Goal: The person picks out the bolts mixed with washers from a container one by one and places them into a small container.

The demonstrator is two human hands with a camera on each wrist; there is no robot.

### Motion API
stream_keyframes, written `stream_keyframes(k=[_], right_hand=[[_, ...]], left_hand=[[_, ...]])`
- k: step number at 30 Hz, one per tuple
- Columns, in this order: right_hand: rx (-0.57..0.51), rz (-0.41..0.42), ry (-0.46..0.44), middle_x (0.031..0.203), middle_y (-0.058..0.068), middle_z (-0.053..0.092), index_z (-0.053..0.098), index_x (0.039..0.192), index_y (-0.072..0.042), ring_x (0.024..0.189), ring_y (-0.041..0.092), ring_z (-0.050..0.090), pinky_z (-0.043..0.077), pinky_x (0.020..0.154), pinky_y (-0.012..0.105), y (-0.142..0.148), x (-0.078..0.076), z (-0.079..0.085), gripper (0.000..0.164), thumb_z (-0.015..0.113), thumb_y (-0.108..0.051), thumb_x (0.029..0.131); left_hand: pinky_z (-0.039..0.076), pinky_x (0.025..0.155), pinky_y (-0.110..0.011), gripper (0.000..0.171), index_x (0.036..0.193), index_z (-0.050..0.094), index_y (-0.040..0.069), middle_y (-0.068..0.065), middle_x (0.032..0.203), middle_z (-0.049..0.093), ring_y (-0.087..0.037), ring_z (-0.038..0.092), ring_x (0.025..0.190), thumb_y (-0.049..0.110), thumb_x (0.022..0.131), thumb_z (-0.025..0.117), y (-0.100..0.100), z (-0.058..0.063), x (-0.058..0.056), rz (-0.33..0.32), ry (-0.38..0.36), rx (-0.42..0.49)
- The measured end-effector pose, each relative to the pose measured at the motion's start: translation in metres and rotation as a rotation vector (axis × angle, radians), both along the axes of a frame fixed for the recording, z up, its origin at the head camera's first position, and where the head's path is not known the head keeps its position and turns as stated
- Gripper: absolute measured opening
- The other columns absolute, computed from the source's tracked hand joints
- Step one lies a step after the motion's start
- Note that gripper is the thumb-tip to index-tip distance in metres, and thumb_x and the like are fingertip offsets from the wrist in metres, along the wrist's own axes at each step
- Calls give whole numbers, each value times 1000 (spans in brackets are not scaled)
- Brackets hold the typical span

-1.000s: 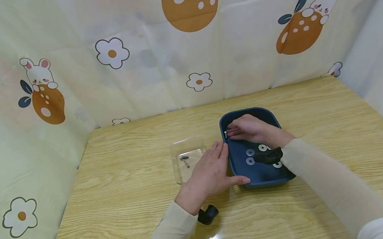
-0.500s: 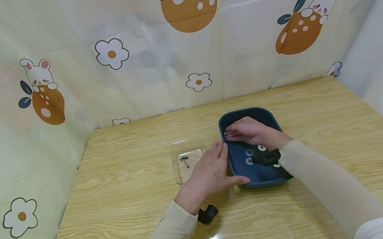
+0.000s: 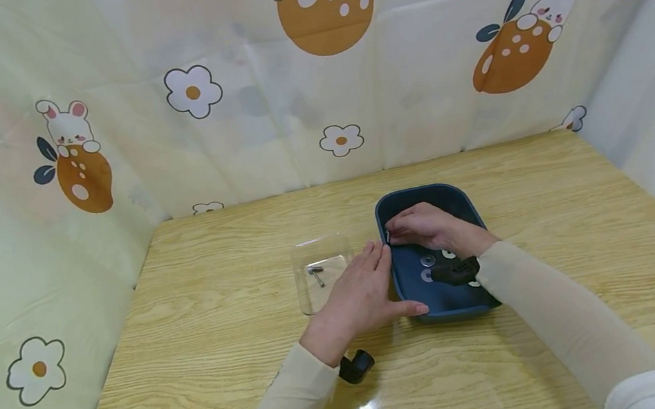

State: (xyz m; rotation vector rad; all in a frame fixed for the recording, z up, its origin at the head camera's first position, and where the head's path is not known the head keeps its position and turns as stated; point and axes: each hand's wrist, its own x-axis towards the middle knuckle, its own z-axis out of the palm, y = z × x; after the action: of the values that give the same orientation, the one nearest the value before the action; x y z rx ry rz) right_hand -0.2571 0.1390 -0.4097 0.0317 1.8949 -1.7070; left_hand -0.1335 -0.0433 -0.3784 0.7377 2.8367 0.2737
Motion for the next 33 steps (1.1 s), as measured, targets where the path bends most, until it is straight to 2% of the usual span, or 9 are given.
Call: stream_keyframes(k=[9,17,23,28,33], right_hand=[[48,10,10,114,16,65,50,136,12,89,13,67,52,102,37,0,-2,-3,39,50,-7,102],[37,17,5,110,12,69,52,134,11,90,12,69,54,100,38,-2,1,-3,37,52,-6,101],[29,28,10,112,14,68,51,135,12,93,14,70,54,99,39,0,3,-4,38,50,-6,101],[-27,15,-13,111,16,66,46,139,13,97,18,70,55,99,37,6,3,-2,40,46,-4,102],[-104,0,-43,105,13,69,44,140,14,97,17,71,56,97,32,13,3,1,41,44,-2,103]], left_hand=[[21,125,-36,112,158,20,3,-14,165,20,-24,16,155,77,81,56,2,1,-1,-8,10,-10],[22,125,-37,113,158,19,3,-13,165,21,-24,16,155,77,81,57,1,2,0,4,5,-12],[22,125,-37,112,158,20,3,-14,165,20,-24,17,154,76,81,57,1,1,0,7,1,-2],[22,125,-37,113,158,19,3,-14,165,20,-24,16,154,76,81,57,2,2,1,15,-8,1],[22,125,-37,113,158,19,4,-14,165,20,-24,17,154,77,81,58,2,2,1,20,-7,-5]])
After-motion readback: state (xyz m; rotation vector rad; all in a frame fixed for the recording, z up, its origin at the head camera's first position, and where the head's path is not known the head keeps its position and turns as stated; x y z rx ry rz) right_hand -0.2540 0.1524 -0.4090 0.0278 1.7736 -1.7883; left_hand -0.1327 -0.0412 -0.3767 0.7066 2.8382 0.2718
